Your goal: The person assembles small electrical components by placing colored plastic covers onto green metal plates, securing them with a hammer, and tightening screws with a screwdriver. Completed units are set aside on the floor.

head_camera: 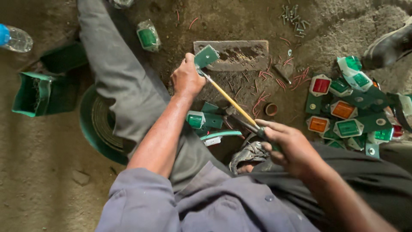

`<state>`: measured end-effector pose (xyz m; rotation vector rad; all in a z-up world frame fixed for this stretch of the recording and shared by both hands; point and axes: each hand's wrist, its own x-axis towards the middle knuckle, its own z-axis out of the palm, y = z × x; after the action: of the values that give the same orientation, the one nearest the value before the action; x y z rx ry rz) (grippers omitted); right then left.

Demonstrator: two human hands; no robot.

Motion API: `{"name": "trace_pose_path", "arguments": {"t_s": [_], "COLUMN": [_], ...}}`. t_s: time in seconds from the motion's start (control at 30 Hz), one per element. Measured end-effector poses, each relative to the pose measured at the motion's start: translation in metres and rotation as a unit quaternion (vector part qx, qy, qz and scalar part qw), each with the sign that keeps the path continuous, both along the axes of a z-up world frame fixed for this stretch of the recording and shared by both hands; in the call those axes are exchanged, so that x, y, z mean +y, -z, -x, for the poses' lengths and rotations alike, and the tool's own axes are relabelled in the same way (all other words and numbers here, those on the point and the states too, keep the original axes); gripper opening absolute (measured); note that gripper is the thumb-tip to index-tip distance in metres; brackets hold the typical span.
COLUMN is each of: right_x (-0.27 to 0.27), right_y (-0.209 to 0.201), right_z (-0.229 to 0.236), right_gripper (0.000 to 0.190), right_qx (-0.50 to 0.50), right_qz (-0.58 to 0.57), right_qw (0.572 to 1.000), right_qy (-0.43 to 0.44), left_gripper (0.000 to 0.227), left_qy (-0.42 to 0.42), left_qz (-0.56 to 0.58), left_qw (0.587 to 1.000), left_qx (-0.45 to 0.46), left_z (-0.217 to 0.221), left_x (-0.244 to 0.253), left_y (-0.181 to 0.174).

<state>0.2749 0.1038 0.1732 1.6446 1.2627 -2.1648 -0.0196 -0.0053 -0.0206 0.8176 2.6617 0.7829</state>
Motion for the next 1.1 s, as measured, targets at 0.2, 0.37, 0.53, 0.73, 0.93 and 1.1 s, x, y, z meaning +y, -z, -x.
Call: {"name": "trace_pose_path", "arguments": {"t_s": [0.2, 0.37, 0.53, 0.73, 0.93, 1.1], "right_x": [0.002, -0.009, -0.001, 0.013, 0.026, 0.017], "right_y": [0.027, 0.004, -0.033, -0.041, 0.0, 0.016], "right_z": [-0.02, -0.02, 0.006, 0.021, 0.01, -0.008], "right_gripper": [0.041, 0.039, 0.049, 0.045, 0.032, 0.023], "right_qx": [0.054, 0.041, 0.021, 0.008, 0.003, 0.029], "right_qz": [0.141, -0.604, -0.722, -0.558, 0.167, 0.133], "right_qw": [0.987, 0.717, 0.461, 0.658, 0.985, 0.99], "right_qy": [0.048, -0.345, -0.515, -0.506, 0.045, 0.041], "left_gripper": [0.051, 0.053, 0.047, 0.066, 0.065, 0.073], "left_qy": [-0.016, -0.041, -0.024, 0.01, 0.01, 0.029], "left_qz": [0.032, 0.048, 0.045, 0.029, 0.045, 0.05], "left_qw": [0.999, 0.996, 0.996, 0.998, 0.999, 0.998], "left_qx": [-0.003, -0.061, -0.076, -0.047, -0.009, 0.023], "left_z": [0.0, 0.003, 0.007, 0.008, 0.002, 0.001], "left_x": [0.004, 0.006, 0.004, 0.004, 0.004, 0.004], "left_y": [-0.011, -0.013, -0.015, -0.014, -0.02, -0.035]}}
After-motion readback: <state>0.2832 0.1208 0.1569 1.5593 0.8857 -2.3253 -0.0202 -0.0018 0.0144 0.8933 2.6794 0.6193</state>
